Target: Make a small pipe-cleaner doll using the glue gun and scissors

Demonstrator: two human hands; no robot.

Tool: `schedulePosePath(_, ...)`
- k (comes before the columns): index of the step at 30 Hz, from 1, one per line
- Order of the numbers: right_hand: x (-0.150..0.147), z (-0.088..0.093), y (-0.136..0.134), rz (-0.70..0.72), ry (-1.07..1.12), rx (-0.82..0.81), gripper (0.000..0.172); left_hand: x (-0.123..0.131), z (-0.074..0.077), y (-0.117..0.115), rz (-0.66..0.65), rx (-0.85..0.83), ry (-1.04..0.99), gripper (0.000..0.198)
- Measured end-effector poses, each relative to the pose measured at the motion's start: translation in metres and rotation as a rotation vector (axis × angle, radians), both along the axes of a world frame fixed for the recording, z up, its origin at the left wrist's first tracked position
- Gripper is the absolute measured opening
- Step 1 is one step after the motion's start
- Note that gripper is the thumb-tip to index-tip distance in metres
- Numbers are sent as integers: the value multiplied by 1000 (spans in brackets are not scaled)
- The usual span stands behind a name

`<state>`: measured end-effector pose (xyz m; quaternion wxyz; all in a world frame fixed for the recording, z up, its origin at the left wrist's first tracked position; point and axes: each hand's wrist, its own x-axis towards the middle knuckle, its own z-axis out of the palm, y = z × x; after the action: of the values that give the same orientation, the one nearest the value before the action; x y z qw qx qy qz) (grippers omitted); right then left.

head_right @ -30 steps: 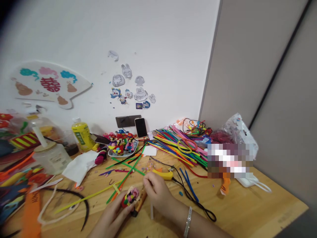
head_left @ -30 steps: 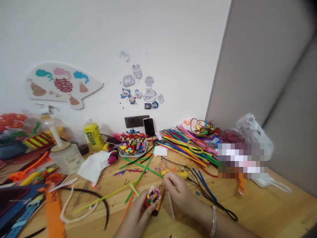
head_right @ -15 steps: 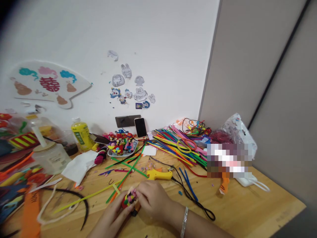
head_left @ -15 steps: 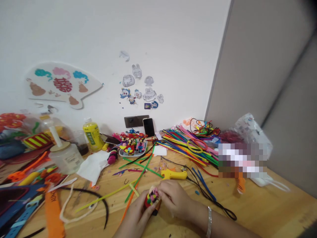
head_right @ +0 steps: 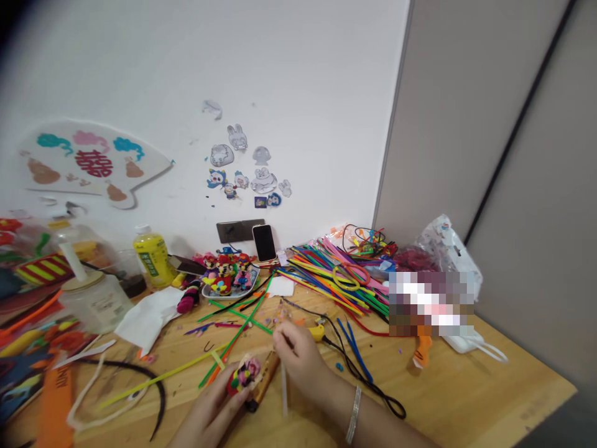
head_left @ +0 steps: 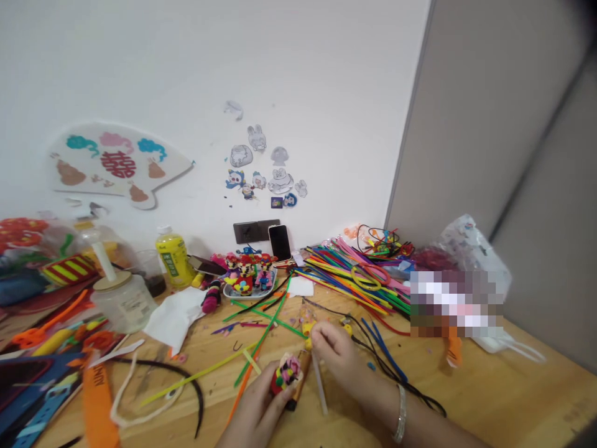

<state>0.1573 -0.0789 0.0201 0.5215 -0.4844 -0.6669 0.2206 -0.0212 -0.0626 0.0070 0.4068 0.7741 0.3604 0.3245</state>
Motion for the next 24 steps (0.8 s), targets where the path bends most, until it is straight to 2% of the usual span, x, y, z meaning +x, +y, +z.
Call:
schedulePosePath(3,1,-1,-2,91,-117,51,25,1,0,-1,4,9,-24,26)
schedulePosePath(6,-7,-6,-5,141,-212,30,24,0,-2,0,-21,19,-43,25)
schedulePosePath(9,-14,-12,-4,115,-174,-30,24,-2,-4,2,-7,22,-45,27)
schedulePosePath(13,-10,-13,-1,31,-248,-26,19,-2,-5,1,-12,3,-50,28)
schedulePosePath(17,-2,-8,-1,6,-127,18,15,-1,-3,1,10,16,-34,28)
schedulePosePath(20,0,-6,-2,59,-31,4,18,-1,-3,2,14,12,-22,30)
schedulePosePath(24,-5,-6,-4,162,-22,-77,21,-3,-7,6,21,-31,-32,35)
